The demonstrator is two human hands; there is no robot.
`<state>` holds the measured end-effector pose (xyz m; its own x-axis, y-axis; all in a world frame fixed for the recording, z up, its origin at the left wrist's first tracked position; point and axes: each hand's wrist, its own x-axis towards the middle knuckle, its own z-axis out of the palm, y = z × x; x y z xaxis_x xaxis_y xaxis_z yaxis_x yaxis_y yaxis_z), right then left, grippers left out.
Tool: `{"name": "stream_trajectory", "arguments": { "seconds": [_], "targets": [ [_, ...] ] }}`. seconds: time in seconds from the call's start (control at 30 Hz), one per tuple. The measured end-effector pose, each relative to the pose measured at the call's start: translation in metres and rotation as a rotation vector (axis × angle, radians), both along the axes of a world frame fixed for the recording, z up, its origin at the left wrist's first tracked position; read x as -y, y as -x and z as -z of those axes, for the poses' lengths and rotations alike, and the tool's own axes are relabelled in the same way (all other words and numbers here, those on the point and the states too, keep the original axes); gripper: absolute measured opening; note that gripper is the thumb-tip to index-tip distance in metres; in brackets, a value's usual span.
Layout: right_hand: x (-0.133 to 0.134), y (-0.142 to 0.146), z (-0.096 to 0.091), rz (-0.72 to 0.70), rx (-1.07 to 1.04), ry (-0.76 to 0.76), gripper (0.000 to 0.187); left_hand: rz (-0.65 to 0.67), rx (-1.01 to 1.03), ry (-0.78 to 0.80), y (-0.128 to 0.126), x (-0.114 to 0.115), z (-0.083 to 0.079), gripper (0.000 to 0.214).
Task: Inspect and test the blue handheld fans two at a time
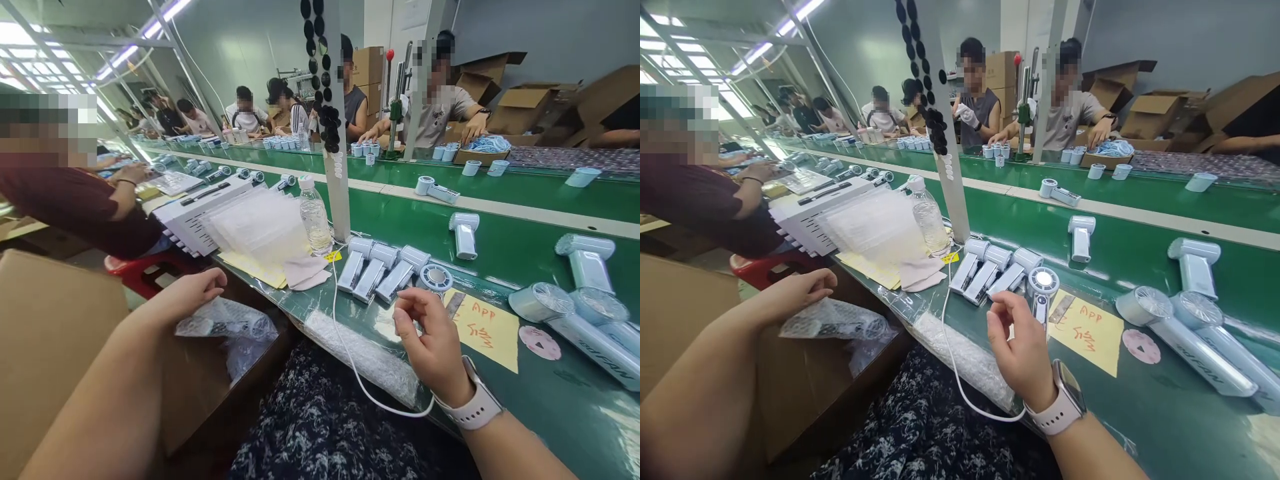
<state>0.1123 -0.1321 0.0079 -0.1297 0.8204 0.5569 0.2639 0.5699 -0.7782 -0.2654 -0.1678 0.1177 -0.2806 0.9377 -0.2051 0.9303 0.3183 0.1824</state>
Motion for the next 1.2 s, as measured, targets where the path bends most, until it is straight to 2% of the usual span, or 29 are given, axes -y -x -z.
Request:
{"name": "stream_trajectory", "arguments": {
  "seconds": [0.1, 0.17, 0.33, 0.37, 0.47, 0.5, 0.57, 0.63, 0.7, 0.73, 0.8, 0.83, 0.9, 0.97, 1.03, 1.13, 1.2],
  "targets": [
    [0.002, 0.001, -0.002, -0.015, 0.053, -0.038, 0.016, -0.046, -0.028, -0.024, -0.008, -0.002, 0.01, 0.018],
    [0.003, 0.001, -0.004, -0.024, 0.075, -0.046, 0.015, 0.005, -0.007, -0.01, -0.019, -0.005, 0.015, 0.022],
    [0.002, 0.006, -0.004, -0.048, 0.107, -0.003, 0.013, 0.4, 0.334, 0.169, -0.07, -0.027, 0.015, 0.025],
    [0.001, 0.008, -0.003, -0.061, 0.112, 0.002, 0.013, 0.455, 0.412, 0.148, -0.085, -0.035, 0.016, 0.026],
    [-0.004, 0.012, -0.002, -0.081, 0.083, 0.015, 0.014, 0.51, 0.593, -0.161, -0.14, -0.062, 0.027, 0.025],
    [-0.007, 0.011, -0.002, -0.069, 0.052, 0.028, 0.013, 0.489, 0.615, -0.274, -0.161, -0.071, 0.033, 0.022],
    [-0.017, 0.0, -0.007, 0.001, -0.055, 0.061, 0.012, 0.52, 0.569, -0.372, -0.204, -0.089, 0.046, 0.018],
    [-0.032, -0.025, -0.015, 0.126, -0.164, 0.085, 0.011, 0.657, 0.434, -0.375, -0.243, -0.102, 0.055, 0.022],
    [-0.051, -0.066, -0.026, 0.313, -0.129, 0.127, 0.016, 0.728, 0.303, -0.275, -0.272, -0.108, 0.06, 0.041],
    [-0.061, -0.091, -0.032, 0.421, -0.027, 0.171, 0.019, 0.737, 0.256, -0.209, -0.283, -0.108, 0.062, 0.052],
    [-0.084, -0.144, -0.041, 0.693, 0.379, 0.349, 0.025, 0.732, 0.213, -0.09, -0.296, -0.106, 0.067, 0.073],
    [-0.094, -0.17, -0.044, 0.762, 0.464, 0.403, 0.024, 0.741, 0.216, -0.052, -0.3, -0.104, 0.071, 0.079],
    [-0.113, -0.214, -0.046, 0.807, 0.581, 0.517, 0.019, 0.767, 0.282, -0.032, -0.301, -0.103, 0.082, 0.081],
    [-0.129, -0.243, -0.043, 0.779, 0.68, 0.669, 0.017, 0.763, 0.493, -0.04, -0.297, -0.106, 0.093, 0.081],
    [-0.144, -0.257, -0.039, 0.721, 0.774, 0.805, 0.012, 0.706, 0.863, -0.008, -0.288, -0.115, 0.099, 0.083],
    [-0.169, -0.255, -0.034, 0.663, 0.902, 0.911, 0.028, 0.561, 1.515, 0.053, -0.271, -0.133, 0.094, 0.09],
    [-0.19, -0.243, -0.032, 0.645, 0.979, 0.935, 0.031, 0.446, 1.83, 0.007, -0.262, -0.146, 0.084, 0.102]
  ]
}}
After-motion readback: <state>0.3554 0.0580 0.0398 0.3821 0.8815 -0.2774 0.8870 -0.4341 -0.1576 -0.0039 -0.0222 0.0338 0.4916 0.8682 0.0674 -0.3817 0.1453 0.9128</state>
